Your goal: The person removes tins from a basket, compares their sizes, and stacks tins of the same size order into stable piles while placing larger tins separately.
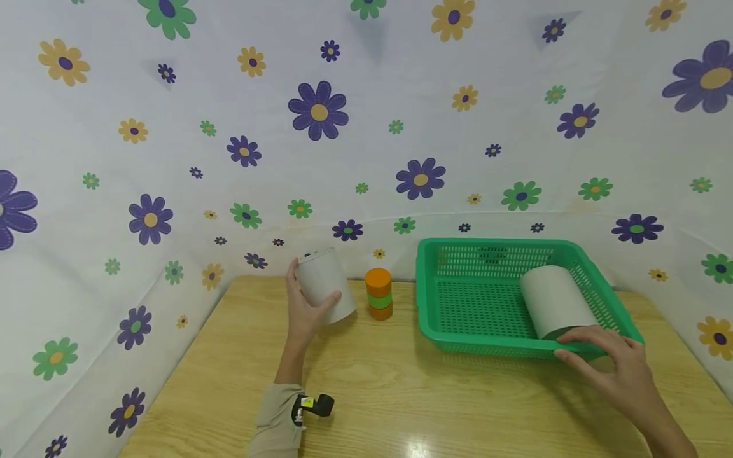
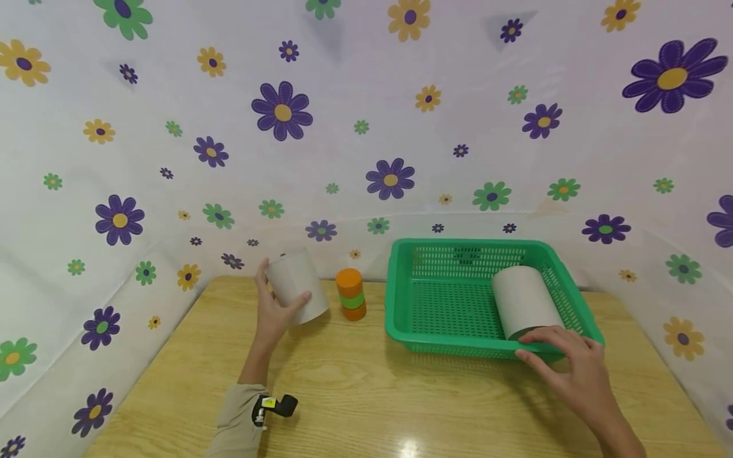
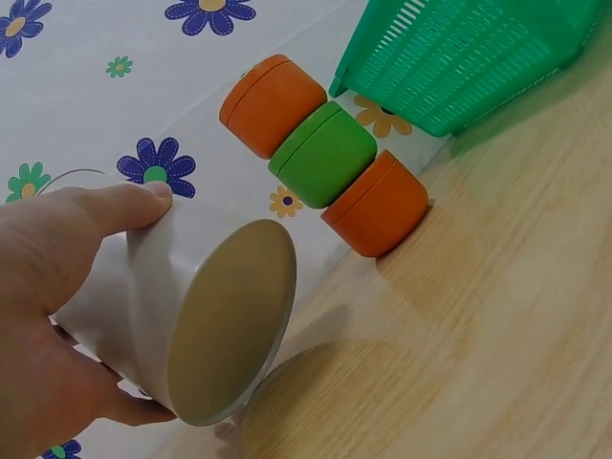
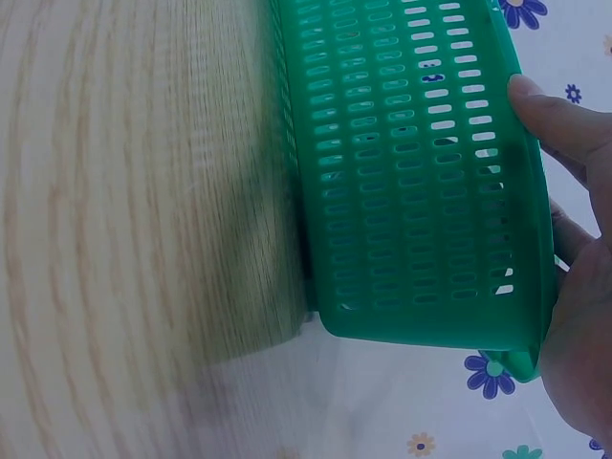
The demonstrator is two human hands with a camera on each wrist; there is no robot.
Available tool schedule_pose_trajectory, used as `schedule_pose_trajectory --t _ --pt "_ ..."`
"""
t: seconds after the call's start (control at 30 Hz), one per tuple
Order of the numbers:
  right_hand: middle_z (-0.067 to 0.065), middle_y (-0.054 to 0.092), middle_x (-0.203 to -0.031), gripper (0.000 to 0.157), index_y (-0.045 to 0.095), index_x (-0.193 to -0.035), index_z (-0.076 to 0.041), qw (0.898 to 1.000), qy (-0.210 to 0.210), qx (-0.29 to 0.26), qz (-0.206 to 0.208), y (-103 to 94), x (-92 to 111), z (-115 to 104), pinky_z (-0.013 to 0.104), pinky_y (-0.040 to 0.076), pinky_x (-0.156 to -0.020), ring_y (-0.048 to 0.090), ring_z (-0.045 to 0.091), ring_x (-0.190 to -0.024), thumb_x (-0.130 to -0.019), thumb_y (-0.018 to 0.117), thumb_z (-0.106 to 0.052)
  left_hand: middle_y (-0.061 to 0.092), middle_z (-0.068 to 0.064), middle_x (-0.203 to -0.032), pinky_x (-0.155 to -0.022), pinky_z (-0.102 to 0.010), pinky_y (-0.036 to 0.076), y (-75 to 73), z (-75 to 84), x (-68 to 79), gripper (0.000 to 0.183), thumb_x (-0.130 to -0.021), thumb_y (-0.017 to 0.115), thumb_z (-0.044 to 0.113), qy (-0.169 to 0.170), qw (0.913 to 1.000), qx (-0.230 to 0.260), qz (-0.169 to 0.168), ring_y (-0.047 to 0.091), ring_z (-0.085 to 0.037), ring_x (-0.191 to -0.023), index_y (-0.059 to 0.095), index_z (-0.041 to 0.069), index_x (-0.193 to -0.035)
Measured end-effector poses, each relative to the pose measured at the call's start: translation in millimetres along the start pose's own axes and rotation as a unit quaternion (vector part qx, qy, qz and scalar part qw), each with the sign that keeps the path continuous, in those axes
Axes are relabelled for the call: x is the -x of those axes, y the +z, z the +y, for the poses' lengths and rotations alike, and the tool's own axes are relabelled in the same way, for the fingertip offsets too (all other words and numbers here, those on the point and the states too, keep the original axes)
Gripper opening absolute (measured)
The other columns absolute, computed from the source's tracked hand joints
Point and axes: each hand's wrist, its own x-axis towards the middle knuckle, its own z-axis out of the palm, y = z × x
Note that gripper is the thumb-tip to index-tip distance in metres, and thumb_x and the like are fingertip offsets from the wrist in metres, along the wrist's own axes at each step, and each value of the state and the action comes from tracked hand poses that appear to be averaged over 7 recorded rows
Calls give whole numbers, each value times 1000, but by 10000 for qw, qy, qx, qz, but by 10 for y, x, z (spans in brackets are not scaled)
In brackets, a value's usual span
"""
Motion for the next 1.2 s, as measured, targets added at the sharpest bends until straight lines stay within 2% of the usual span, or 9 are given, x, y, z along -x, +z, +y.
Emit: schedule_pose_trajectory --t 0.23,0.53,0.8,1.1,1.2 --pt "-6 72 -99 46 76 -97 -23 10000 -34 59 8 -1 10 20 31 18 -89 52 -9 -104 -66 89 9 30 -10 -160 -104 -68 43 28 -20 35 110 -81 89 24 38 10000 -65 16 44 -40 -133 15 35 -161" --pt "-6 73 -100 45 77 -97 -23 9999 59 97 0 -13 15 25 31 18 -90 52 -9 -105 -67 89 8 33 -10 -161 -106 -65 43 49 -49 23 115 -76 92 17 284 9995 -94 -51 47 -39 -132 16 29 -161" --pt "-6 73 -100 45 77 -97 -23 10000 28 72 -17 -5 11 17 30 18 -90 53 -9 -105 -67 89 8 28 -7 -165 -112 -64 36 105 -144 23 121 -72 93 5 449 9990 -80 33 39 -39 -143 16 31 -161" --pt "-8 73 -101 44 77 -98 -23 9998 164 50 -56 -4 21 23 30 18 -91 52 -8 -105 -68 89 8 25 -9 -167 -118 -61 28 155 -204 22 124 -69 92 -5 650 9976 -234 75 30 -41 -149 17 25 -162" --pt "-7 73 -101 44 77 -97 -23 9998 169 50 -49 -8 16 19 30 17 -91 53 -8 -104 -68 89 7 25 -9 -167 -120 -60 26 157 -212 19 124 -69 91 -7 680 9972 -289 84 28 -38 -151 17 24 -162"
